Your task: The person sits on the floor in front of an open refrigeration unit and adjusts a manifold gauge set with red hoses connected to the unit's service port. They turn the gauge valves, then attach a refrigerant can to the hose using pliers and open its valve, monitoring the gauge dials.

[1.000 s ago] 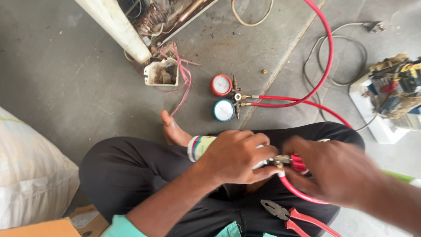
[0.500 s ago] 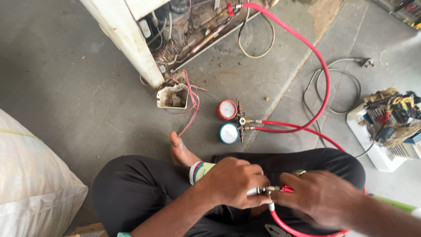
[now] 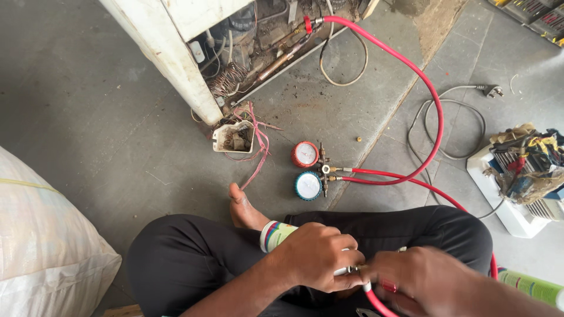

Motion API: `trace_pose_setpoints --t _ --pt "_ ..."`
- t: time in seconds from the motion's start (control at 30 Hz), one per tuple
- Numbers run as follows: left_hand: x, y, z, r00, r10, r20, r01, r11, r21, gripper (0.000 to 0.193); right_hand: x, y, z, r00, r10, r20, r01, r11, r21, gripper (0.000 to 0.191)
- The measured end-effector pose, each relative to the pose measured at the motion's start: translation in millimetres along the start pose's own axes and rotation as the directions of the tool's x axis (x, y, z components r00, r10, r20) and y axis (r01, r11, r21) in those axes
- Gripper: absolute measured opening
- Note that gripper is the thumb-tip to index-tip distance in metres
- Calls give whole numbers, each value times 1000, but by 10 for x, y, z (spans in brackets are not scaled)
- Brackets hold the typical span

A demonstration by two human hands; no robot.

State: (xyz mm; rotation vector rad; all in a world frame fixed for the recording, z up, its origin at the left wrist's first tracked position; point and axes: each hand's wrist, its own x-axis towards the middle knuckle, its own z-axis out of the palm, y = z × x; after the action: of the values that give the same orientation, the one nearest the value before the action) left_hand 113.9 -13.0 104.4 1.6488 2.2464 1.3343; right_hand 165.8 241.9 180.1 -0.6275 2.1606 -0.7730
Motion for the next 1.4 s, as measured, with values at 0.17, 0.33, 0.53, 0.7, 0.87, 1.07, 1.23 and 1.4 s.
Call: trace_pose_setpoints --t 0.17,0.33,0.53,0.7,0.87,1.07,1.23,1.4 --pt "-26 4 29 1000 25 9 -26 998 55 31 63 13 104 997 -13 75 -15 932 362 23" --pt "3 -2 22 998 -51 31 54 994 -93 28 -15 96 116 958 -249 143 280 700 -657 38" --pt "-49 39 -9 1000 -25 11 25 999 32 28 12 48 173 851 410 328 -501 448 740 31" --pt "-39 44 64 1000 -19 21 19 1000 7 27 4 4 225 986 -110 -125 93 987 -130 25" --pt "-47 8 60 998 -53 18 54 998 -43 31 9 -16 184 940 -259 -222 141 888 -437 32" --pt "-54 30 42 988 -108 112 109 994 -2 31 33 -25 226 992 -5 -124 8 1000 21 22" --pt "-15 16 57 995 -77 59 78 997 -8 29 -40 51 170 874 -479 -83 284 642 -712 30" --pt "-10 18 66 994 -87 61 90 994 -55 29 -15 41 240 957 289 -2 -259 861 437 25"
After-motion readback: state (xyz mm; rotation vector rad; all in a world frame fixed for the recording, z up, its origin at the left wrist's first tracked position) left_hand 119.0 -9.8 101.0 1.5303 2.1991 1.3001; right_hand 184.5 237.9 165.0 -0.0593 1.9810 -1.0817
